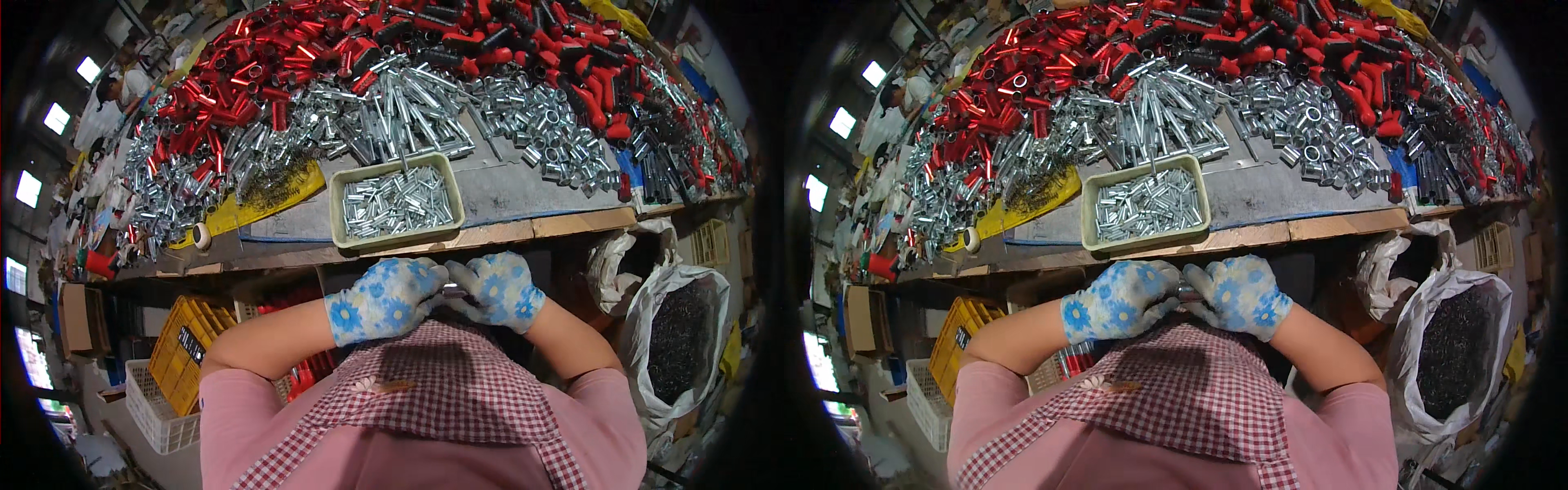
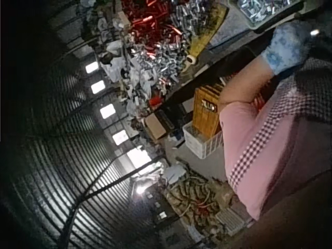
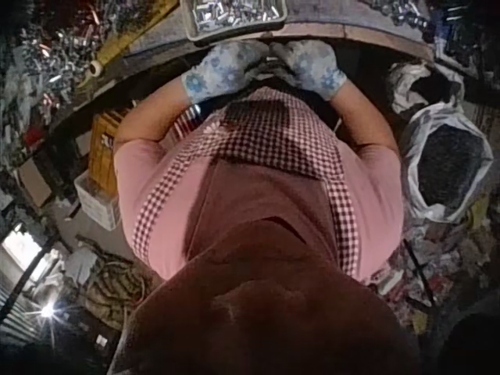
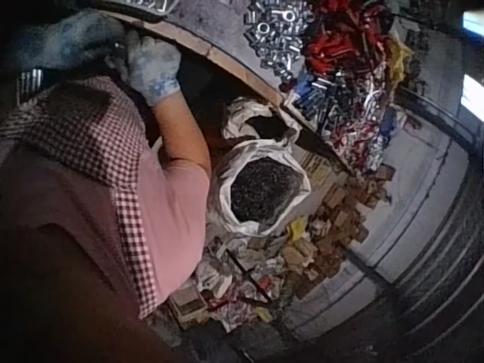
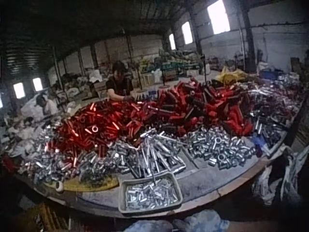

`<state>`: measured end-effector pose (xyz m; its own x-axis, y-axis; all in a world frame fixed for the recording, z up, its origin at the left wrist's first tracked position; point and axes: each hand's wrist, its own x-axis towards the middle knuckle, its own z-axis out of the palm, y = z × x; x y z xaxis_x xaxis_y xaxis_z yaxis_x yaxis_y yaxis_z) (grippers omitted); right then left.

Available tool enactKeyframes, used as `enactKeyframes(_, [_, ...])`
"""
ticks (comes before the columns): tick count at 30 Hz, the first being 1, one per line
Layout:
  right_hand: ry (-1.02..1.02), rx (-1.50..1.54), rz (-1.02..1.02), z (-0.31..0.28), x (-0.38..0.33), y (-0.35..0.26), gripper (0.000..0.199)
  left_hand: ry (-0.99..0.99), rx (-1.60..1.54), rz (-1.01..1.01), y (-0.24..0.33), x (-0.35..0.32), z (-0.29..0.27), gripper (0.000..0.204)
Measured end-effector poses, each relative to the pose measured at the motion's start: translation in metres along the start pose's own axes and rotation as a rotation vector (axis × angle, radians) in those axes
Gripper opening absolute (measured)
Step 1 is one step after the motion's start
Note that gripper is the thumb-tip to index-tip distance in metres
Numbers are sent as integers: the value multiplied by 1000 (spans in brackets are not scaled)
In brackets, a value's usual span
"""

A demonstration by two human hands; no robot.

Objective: The person assembles tools by fitting metal components and pins into metal tubes, attaching handles and sleeves, and placing the assembled tools into a basket.

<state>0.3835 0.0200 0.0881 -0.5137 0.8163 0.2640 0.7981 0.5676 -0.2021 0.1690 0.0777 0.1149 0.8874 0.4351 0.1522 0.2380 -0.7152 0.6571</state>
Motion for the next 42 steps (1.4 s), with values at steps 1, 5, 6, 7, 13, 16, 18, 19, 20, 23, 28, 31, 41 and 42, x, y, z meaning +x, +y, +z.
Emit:
enactKeyframes(1, [4,-5,-3,0,0,0,41,-17,-33,20,0,3,-3,14])
enactKeyframes(5, [-36,-1,-12,-2,2,-4,44,-256,-280,-477,0,8,-19,23])
enactKeyframes(6, [-48,-22,-32,-3,3,-5,46,-316,-353,-580,1,12,-24,29])
enactKeyframes(7, [-46,-24,-39,-3,3,-5,46,-309,-350,-581,1,12,-25,29])
enactKeyframes(13, [99,-40,-84,-6,5,-3,56,-189,-393,-555,-15,10,-21,42])
enactKeyframes(16, [82,15,-18,-10,13,1,69,-177,-378,-490,-21,12,-17,44])
enactKeyframes(18, [91,16,-46,-15,18,0,67,-136,-373,-403,-30,6,-12,43])
enactKeyframes(19, [95,15,-59,-16,20,2,65,-138,-375,-401,-29,9,-18,43])
enactKeyframes(20, [95,48,-68,-14,22,3,64,-177,-339,-411,-18,11,-29,41])
enactKeyframes(23, [67,-2,-100,-18,21,9,61,-212,-275,-402,-19,9,-36,37])
enactKeyframes(28, [94,-27,-142,-11,27,8,56,-216,-305,-451,-22,11,-34,33])
enactKeyframes(31, [63,-12,-107,-3,32,9,52,-239,-318,-424,-30,14,-35,32])
enactKeyframes(41, [-287,155,46,-18,49,19,58,-103,-77,-258,-33,16,-54,46])
enactKeyframes(42, [-378,276,80,-17,51,22,59,-112,-34,-207,-35,18,-57,44])
